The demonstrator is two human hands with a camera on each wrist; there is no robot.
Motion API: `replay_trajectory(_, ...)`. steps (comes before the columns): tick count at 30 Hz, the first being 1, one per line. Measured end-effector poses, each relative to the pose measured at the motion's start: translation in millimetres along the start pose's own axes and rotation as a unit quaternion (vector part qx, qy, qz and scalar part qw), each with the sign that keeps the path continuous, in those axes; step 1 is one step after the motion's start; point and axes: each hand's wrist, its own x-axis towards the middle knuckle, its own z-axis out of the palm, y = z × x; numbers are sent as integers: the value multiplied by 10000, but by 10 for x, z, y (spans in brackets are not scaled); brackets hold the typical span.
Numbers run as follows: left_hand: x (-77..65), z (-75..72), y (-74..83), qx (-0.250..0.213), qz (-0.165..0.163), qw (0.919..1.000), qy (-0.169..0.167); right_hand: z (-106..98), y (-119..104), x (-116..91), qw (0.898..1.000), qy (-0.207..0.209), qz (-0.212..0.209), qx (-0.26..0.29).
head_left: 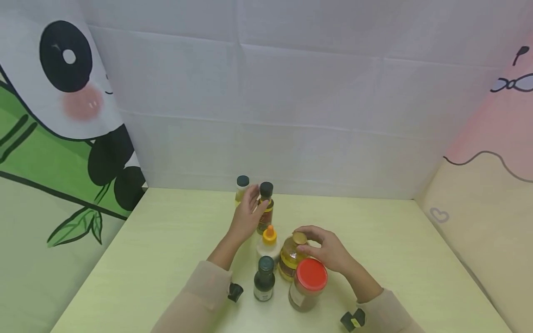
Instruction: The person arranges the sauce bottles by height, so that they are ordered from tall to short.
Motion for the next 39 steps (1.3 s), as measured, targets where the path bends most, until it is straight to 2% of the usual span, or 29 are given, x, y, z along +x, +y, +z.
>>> replay_trajectory(4,-65,-18,-6,-57,16,10000,56,1,-1,-2,10000,11,18,-9)
replay_trajectory(8,-124,-32,9,-93,-120,9998,154,5,-5,-3,10000,3,23,-28)
replay_trajectory(15,-173,-66,-20,-200,-318,9992,107,-5,-2,6,9999,-15,-104,-71)
replay_trajectory(20,-205,-91,-22,-185,-491,9986,112,-8,8,6,10000,-6,-51,-58)
replay_trajectory(31,-299,-146,-25,-197,-435,9984,-293,-7,-19,-2,9999,-24,-12,-111)
replay_trajectory(33,-329,-149,30,-169,-492,9980,-354,-4,-25,-3,10000,-15,-11,-77)
replay_trajectory(39,-395,-171,29,-218,-443,9972,-565,5,-9,-5,10000,11,-4,-13)
